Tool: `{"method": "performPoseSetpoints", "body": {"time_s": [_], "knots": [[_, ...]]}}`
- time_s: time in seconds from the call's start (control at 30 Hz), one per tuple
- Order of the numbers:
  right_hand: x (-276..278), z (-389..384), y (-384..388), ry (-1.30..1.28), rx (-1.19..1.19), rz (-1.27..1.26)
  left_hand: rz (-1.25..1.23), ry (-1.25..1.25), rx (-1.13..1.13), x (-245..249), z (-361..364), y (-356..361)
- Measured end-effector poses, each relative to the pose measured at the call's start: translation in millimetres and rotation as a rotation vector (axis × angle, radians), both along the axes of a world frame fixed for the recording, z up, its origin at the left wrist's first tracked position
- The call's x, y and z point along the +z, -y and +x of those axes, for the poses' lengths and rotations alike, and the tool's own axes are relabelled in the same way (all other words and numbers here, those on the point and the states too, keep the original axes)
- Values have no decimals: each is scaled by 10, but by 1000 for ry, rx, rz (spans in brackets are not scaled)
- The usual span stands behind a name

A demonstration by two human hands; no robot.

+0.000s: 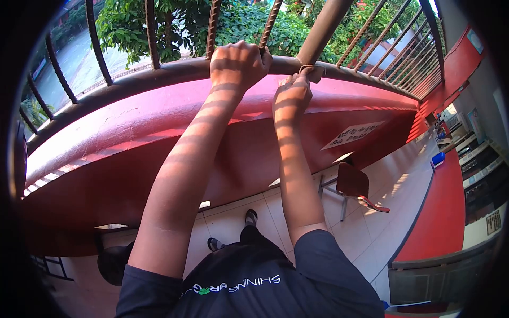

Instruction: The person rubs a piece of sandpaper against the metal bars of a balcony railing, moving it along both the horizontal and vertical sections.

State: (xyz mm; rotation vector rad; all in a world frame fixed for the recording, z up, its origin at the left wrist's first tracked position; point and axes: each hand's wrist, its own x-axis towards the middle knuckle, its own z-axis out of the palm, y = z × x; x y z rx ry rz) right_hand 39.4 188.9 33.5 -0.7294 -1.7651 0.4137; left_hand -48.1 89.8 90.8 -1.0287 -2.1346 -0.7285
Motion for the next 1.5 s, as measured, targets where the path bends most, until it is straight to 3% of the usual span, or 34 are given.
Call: {"method": "performPoseSetpoints", "body": {"time_s": [0.13, 0.2, 0.27, 0.33, 0.37, 0.47, 0.53, 0.67, 0.73, 0.87, 0.9, 1.0, 1.07, 1.13, 1.23, 1.33, 1.5], "knots": [[-196, -149, -174, -20, 19, -33, -43, 27, 9, -7, 13, -9], [-199, -144, -39, 5, -140, 194, 1, -10, 7, 0, 13, -7], [-201, -75, -81, 25, -110, 221, -1, -18, 9, -12, -6, -7], [-66, 20, -50, -69, 112, -96, -54, 20, 0, 0, -6, -4], [-28, 51, -2, 35, 44, -129, -52, 20, -2, -3, 5, 3], [-160, 60, -20, 138, -44, 106, -15, -8, 0, -2, -13, -5], [-135, 123, -22, 50, 41, 5, 18, -38, 13, -31, -16, -16], [-77, 237, 1, 235, -44, -59, -16, -24, 3, 8, -10, -5], [-70, 475, 121, 288, 104, -16, 5, -46, 9, -11, -23, -14], [-454, 728, -448, -142, 19, -59, -23, -30, 18, -10, 1, -1], [-322, 820, -417, -70, 11, -213, -24, -30, 18, -14, -11, 1], [-135, 714, -455, -47, 181, -214, -5, -57, 29, -29, -13, -32], [-74, 495, -380, -2, 111, -202, -15, -56, 43, -21, 1, -25], [15, 348, -109, 269, -13, -196, -11, -61, 47, -17, 25, -22], [-48, 325, -85, 243, -20, -92, -23, -46, 46, -3, 8, -12], [-62, 306, -406, 309, -32, -174, 10, -47, 25, -31, -6, -30], [-8, 361, -695, 255, 162, -245, 28, -3, -5, 3, -11, -17]]}}
